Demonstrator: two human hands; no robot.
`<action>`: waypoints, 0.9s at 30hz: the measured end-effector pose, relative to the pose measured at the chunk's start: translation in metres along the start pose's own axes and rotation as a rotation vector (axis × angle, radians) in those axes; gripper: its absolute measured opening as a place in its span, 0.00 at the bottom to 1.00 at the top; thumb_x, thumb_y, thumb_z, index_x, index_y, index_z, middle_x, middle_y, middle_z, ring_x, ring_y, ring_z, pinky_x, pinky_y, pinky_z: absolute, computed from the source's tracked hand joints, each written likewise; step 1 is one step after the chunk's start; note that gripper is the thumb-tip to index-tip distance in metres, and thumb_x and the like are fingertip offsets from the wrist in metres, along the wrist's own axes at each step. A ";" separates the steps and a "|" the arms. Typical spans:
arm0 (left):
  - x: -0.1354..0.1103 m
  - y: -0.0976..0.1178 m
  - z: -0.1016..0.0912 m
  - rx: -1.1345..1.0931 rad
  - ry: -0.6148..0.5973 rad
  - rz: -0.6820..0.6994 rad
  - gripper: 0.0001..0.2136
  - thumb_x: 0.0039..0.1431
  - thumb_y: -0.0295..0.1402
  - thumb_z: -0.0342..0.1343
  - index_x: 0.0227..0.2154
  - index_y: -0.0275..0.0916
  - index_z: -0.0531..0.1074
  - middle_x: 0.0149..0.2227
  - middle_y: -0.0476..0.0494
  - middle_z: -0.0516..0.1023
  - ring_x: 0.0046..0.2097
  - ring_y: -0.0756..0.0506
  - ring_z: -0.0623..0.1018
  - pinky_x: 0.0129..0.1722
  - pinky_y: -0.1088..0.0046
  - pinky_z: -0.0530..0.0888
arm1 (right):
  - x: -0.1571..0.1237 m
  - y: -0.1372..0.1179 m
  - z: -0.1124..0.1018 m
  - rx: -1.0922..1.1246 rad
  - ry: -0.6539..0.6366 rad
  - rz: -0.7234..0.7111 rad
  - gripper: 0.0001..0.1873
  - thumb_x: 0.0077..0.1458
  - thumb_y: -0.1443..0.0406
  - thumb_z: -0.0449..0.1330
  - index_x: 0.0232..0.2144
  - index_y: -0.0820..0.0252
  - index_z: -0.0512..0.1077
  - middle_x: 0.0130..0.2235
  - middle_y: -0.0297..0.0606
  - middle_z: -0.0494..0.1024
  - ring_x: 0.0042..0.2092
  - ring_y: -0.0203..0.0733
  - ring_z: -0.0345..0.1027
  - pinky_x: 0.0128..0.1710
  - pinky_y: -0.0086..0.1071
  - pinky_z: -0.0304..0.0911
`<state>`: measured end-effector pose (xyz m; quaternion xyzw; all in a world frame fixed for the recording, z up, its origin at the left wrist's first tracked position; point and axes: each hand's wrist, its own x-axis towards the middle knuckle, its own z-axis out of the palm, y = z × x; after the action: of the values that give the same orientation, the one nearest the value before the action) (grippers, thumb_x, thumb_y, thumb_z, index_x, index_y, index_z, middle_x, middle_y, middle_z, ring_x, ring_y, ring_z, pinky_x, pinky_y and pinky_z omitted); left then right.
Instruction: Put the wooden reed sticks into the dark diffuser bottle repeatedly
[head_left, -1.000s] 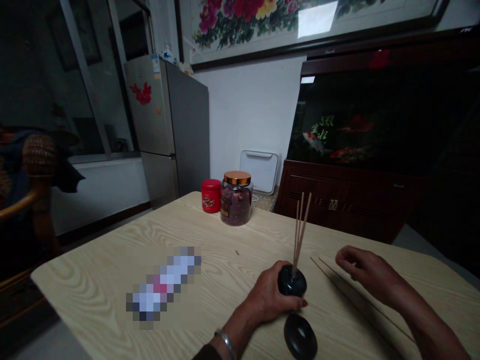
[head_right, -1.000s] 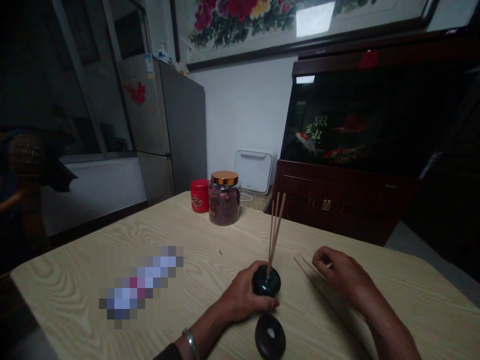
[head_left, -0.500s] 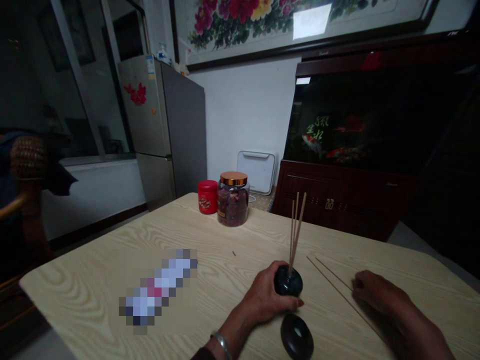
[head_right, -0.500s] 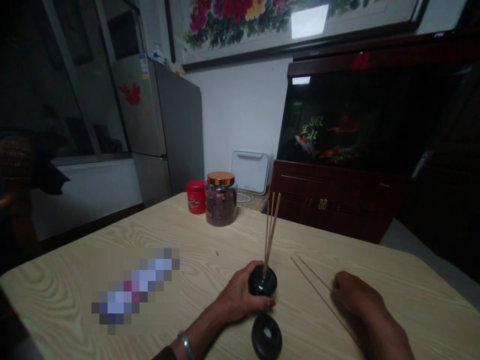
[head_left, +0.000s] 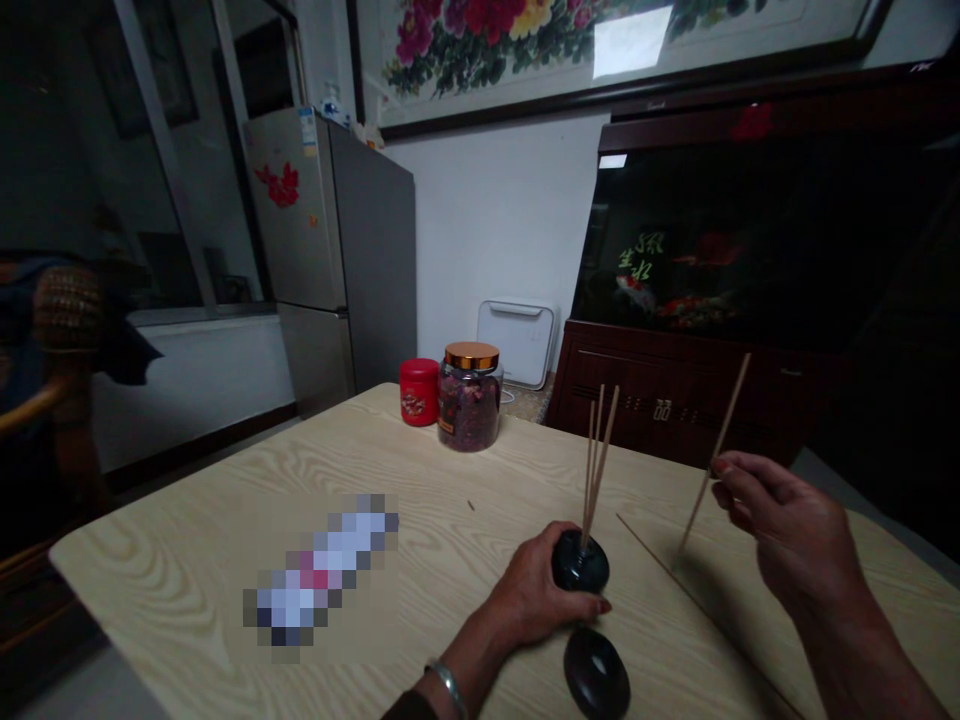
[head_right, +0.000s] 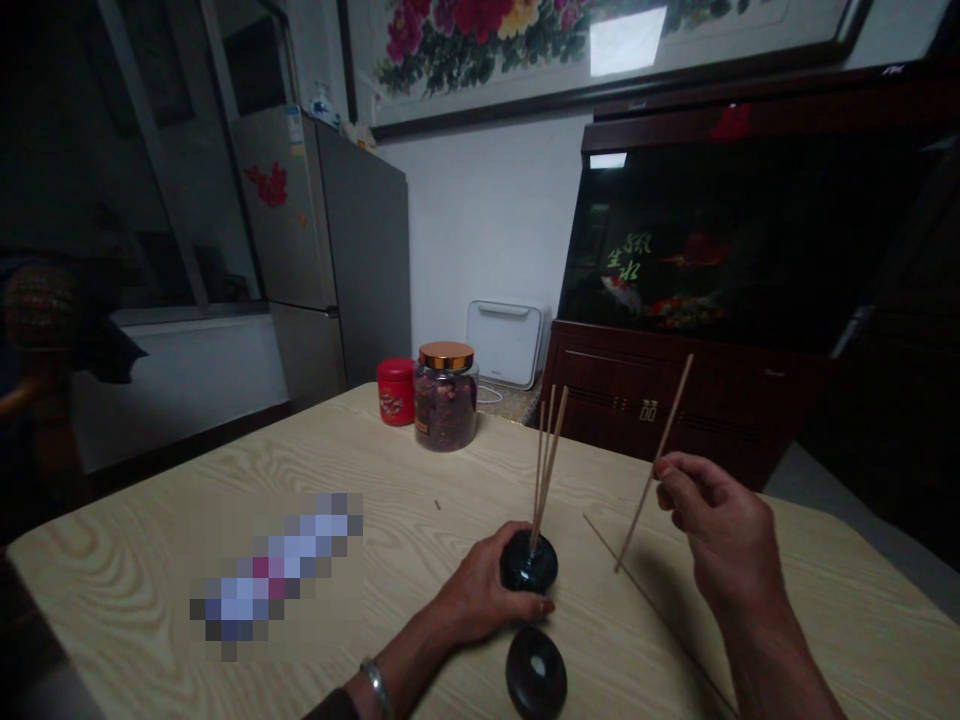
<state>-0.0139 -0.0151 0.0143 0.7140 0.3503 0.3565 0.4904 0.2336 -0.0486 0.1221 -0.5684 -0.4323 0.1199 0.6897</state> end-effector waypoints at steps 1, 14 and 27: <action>0.000 0.001 0.000 0.004 0.000 -0.004 0.33 0.37 0.37 0.73 0.49 0.40 0.71 0.41 0.48 0.77 0.41 0.45 0.74 0.39 0.73 0.69 | -0.007 -0.007 0.010 0.131 0.031 0.074 0.17 0.41 0.54 0.71 0.31 0.58 0.78 0.24 0.31 0.73 0.23 0.33 0.64 0.20 0.25 0.57; 0.001 -0.001 0.001 -0.010 -0.001 0.000 0.33 0.36 0.37 0.73 0.49 0.41 0.71 0.41 0.49 0.77 0.41 0.45 0.74 0.39 0.73 0.69 | -0.051 -0.002 0.061 0.220 -0.021 0.090 0.18 0.47 0.54 0.70 0.35 0.59 0.76 0.28 0.32 0.74 0.28 0.34 0.66 0.26 0.25 0.64; 0.003 -0.006 0.002 0.025 0.013 0.049 0.33 0.37 0.37 0.73 0.50 0.40 0.71 0.42 0.48 0.77 0.42 0.44 0.74 0.40 0.72 0.69 | -0.072 0.016 0.071 -0.037 -0.433 -0.151 0.09 0.55 0.58 0.63 0.32 0.57 0.71 0.27 0.31 0.71 0.27 0.36 0.64 0.26 0.28 0.62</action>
<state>-0.0120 -0.0119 0.0084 0.7259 0.3404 0.3686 0.4704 0.1439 -0.0423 0.0730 -0.5081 -0.6136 0.1791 0.5773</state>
